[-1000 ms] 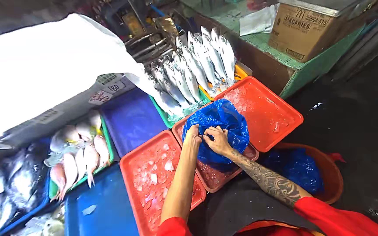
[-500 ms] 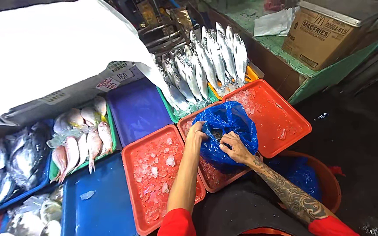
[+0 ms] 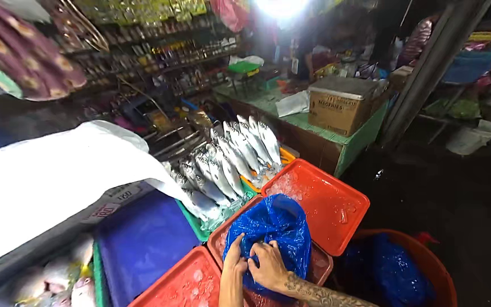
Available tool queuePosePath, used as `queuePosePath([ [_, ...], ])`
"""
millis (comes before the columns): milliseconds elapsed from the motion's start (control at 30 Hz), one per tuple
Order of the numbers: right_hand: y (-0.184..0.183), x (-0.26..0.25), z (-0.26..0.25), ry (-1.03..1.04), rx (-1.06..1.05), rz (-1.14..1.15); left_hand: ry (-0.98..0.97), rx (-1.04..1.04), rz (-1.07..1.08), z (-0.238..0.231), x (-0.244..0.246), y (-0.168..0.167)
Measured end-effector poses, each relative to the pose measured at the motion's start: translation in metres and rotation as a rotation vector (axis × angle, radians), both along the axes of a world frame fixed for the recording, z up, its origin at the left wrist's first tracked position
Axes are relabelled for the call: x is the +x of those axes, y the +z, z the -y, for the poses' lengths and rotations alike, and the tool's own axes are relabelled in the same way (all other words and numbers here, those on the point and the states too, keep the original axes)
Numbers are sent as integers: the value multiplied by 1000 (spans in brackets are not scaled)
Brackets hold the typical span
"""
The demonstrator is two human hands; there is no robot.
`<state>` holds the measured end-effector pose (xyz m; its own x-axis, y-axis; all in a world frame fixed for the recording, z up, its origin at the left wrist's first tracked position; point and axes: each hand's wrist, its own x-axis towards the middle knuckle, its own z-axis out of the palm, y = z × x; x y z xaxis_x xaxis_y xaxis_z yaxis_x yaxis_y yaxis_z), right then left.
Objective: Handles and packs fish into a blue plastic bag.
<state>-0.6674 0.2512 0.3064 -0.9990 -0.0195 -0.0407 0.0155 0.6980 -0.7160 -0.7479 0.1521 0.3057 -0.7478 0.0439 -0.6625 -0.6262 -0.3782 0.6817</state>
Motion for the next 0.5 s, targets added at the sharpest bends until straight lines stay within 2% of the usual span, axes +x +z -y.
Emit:
queuePosePath([
  [133, -12, -4, -9, 29, -254, -9, 72, 23, 42, 0, 1, -4],
  [233, -22, -8, -23, 137, -430, -63, 78, 50, 74, -4, 3, 1],
  [333, -28, -9, -29, 225, -474, -65, 90, 58, 87, -4, 6, 0],
  [500, -27, -1, -34, 282, -429, -64, 180, 80, 124, -5, 8, -5],
])
